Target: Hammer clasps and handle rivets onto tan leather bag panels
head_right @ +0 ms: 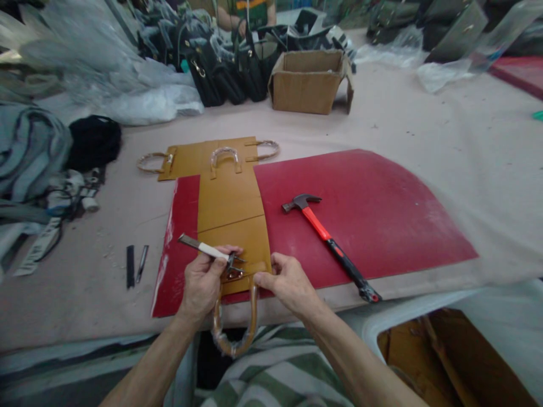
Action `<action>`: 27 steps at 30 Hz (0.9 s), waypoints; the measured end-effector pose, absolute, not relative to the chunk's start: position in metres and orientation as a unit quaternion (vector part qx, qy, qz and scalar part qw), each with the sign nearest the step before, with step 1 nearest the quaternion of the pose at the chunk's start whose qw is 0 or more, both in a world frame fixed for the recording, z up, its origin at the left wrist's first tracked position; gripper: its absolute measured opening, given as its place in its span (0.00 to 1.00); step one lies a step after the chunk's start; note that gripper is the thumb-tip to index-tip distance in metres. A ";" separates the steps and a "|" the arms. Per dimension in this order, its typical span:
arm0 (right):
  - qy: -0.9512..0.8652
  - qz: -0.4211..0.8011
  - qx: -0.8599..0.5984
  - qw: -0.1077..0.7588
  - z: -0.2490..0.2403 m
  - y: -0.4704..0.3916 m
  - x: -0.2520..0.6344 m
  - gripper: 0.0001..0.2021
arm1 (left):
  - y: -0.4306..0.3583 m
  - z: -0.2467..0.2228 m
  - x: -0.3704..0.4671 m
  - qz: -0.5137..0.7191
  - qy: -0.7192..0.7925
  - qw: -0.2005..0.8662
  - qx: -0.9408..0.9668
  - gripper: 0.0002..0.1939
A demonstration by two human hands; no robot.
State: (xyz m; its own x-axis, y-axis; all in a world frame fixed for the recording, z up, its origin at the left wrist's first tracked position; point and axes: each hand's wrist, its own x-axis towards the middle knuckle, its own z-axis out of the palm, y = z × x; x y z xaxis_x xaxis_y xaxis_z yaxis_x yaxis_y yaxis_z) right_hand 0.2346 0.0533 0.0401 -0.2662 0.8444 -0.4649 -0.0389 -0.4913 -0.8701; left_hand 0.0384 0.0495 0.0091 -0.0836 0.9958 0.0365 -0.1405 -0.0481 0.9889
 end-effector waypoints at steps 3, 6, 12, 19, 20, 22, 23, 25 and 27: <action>-0.369 0.709 -0.501 0.333 0.043 0.050 0.228 0.20 | 0.051 0.022 0.039 0.541 0.482 0.507 0.467 0.09; -0.339 0.716 -0.502 0.347 0.040 0.045 0.222 0.21 | 0.053 0.037 0.040 0.520 0.493 0.506 0.481 0.09; -0.276 0.739 -0.470 0.396 0.034 0.041 0.212 0.20 | 0.058 0.046 0.039 0.498 0.494 0.487 0.520 0.10; -0.291 0.755 -0.452 0.376 0.030 0.047 0.213 0.19 | 0.058 0.032 0.031 0.528 0.468 0.546 0.451 0.12; -0.289 0.757 -0.452 0.374 0.030 0.048 0.213 0.19 | 0.057 0.031 0.030 0.533 0.464 0.546 0.450 0.12; -0.286 0.759 -0.451 0.373 0.030 0.049 0.212 0.18 | 0.057 0.031 0.030 0.536 0.459 0.536 0.464 0.11; -0.284 0.759 -0.451 0.374 0.031 0.050 0.211 0.17 | 0.056 0.031 0.030 0.534 0.458 0.526 0.478 0.10; -0.282 0.760 -0.449 0.376 0.032 0.050 0.210 0.17 | 0.056 0.033 0.031 0.523 0.463 0.505 0.507 0.09; -0.281 0.760 -0.446 0.380 0.032 0.050 0.209 0.16 | 0.056 0.036 0.030 0.512 0.470 0.485 0.530 0.09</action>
State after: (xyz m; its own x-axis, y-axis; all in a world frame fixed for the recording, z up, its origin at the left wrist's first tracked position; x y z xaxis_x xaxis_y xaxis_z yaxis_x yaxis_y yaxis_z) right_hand 0.2092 0.0504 0.0316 -0.3139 0.8284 -0.4639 -0.3277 -0.5531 -0.7659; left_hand 0.0305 0.0557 0.0359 0.0331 0.9957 0.0869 0.0017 -0.0870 0.9962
